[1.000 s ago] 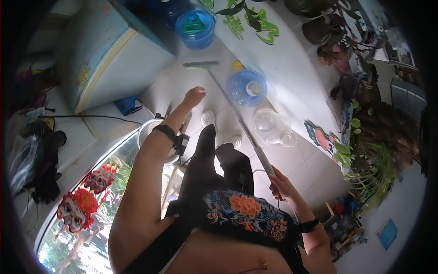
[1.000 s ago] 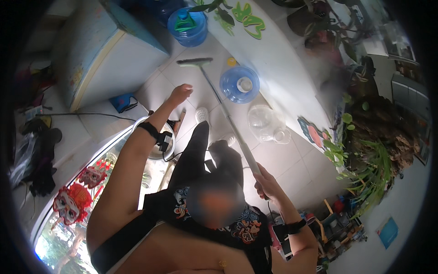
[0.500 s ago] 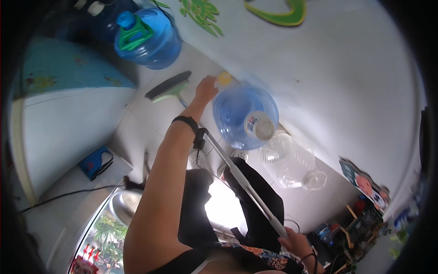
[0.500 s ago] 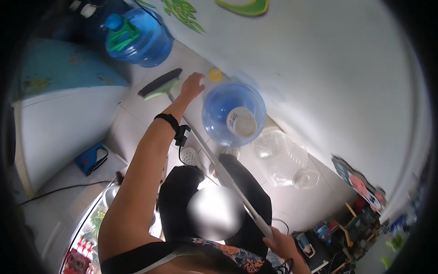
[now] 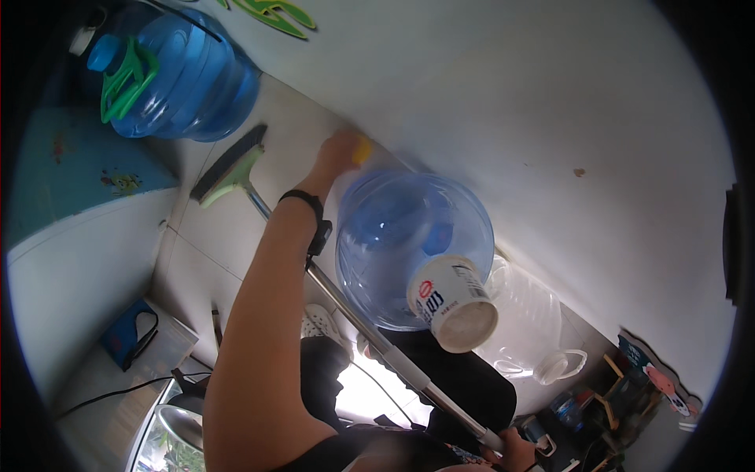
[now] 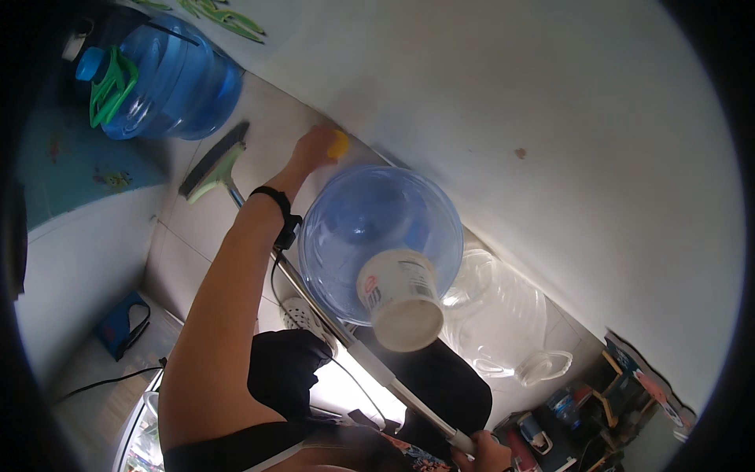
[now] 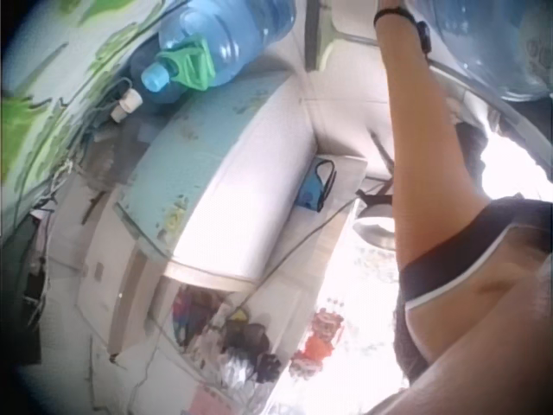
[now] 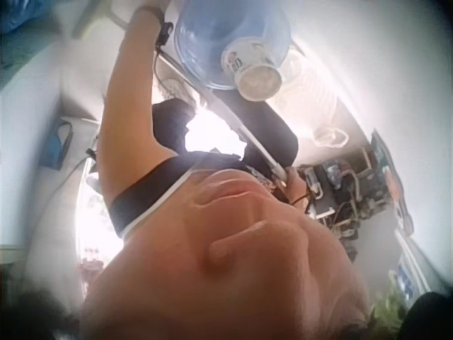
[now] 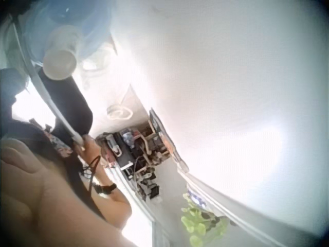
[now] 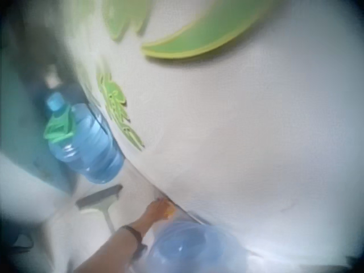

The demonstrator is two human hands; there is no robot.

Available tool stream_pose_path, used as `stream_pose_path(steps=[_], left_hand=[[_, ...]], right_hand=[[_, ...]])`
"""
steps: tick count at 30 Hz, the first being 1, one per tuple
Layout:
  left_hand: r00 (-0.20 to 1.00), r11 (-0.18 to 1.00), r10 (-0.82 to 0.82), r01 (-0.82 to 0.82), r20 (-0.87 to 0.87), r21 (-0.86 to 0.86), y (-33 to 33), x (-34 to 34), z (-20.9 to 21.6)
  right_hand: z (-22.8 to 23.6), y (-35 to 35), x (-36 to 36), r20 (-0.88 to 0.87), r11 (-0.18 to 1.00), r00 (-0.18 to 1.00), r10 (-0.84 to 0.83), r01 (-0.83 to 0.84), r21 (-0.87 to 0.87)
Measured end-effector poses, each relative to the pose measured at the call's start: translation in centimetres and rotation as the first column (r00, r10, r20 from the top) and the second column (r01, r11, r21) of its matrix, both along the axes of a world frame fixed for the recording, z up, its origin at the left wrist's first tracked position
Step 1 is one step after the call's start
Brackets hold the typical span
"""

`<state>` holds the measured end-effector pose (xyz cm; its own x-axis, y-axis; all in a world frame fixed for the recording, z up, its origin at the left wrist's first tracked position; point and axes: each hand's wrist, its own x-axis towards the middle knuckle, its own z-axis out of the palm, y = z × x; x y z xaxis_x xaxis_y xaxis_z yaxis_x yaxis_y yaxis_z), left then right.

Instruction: The person is cleaning a room and then cooking. They start by sweeping the floor with a broom and dustpan, collecting debris. They then move to the kitchen area, where they crack eggs into a bowl and stir a pot on the stove.

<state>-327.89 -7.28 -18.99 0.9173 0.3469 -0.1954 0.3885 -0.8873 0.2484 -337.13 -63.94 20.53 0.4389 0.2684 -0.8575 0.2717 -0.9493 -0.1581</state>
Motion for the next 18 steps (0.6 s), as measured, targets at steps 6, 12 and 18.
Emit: stream_pose_path(steps=[6,12,18], left_hand=[[0.710,-0.246,0.647,-0.151,-0.278,-0.958,2.2,-4.6,8.5],[0.822,-0.624,0.549,0.283,-0.152,-0.728,-5.5,-9.8,29.1],[0.950,-0.863,0.313,0.293,0.019,-0.411,-17.3,-10.1,42.4]], right_hand=[[0.2,0.8,-2.2,-0.068,0.997,0.995,-0.068,0.070,0.037],[-1.9,0.8,-4.9,-0.129,0.998,0.991,0.042,-0.035,0.054],[-4.8,1.1,-8.2,-0.167,0.995,0.985,0.047,-0.032,0.095]])
